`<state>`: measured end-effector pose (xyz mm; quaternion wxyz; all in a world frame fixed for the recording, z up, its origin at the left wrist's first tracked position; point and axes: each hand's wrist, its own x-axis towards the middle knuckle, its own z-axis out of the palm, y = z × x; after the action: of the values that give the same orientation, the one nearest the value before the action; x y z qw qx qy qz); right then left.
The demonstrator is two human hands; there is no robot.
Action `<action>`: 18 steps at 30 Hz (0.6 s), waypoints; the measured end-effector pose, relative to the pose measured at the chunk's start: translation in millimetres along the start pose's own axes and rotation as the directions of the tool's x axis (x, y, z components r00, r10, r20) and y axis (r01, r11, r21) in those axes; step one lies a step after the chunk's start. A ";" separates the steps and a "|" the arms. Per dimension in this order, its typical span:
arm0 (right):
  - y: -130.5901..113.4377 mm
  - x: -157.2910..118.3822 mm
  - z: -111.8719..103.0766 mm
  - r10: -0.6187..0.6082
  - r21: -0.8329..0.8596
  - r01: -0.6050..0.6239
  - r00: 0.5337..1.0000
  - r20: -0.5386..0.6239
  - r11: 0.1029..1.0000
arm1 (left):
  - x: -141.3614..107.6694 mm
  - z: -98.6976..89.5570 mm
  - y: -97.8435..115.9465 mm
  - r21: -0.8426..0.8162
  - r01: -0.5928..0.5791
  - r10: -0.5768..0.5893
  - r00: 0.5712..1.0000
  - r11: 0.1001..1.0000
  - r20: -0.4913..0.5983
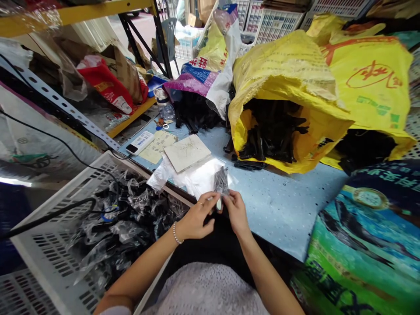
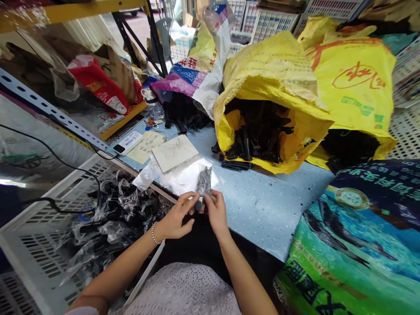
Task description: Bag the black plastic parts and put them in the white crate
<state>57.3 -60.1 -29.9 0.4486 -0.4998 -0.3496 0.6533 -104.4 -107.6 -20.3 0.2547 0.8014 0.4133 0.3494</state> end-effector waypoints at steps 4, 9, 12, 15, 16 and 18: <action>5.4 -11.1 10.1 -0.109 -0.251 0.097 0.993 -0.035 0.963 | -4.2 2.0 -12.5 0.149 0.099 -0.088 0.993 0.984 -0.076; -9.5 -29.8 16.1 -0.177 -0.419 0.252 0.962 0.209 0.872 | -22.0 -19.4 3.0 -0.055 0.111 -0.123 0.933 0.992 -0.337; -22.5 -41.7 12.9 -0.019 -0.333 0.225 0.851 0.525 0.916 | -45.8 -62.4 33.9 -0.269 0.288 -0.347 0.914 0.919 -0.208; -23.1 -44.3 5.1 0.077 -0.279 0.132 0.774 0.629 0.951 | -81.3 -104.6 39.7 -0.303 0.534 -0.551 0.834 0.790 0.031; -20.2 -42.8 1.8 0.096 -0.283 0.098 0.794 0.600 0.954 | -94.8 -115.9 29.8 -0.263 0.624 -0.631 0.773 0.736 0.068; -12.3 -38.0 -5.0 0.138 -0.302 0.025 0.853 0.503 0.953 | -120.6 -135.5 -7.8 -0.093 0.773 -0.775 0.632 0.628 0.021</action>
<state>68.8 -91.2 -7.2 0.2376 -0.3772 -0.5367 0.7163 -262.6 -188.7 16.9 0.4128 0.5301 0.7028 0.2336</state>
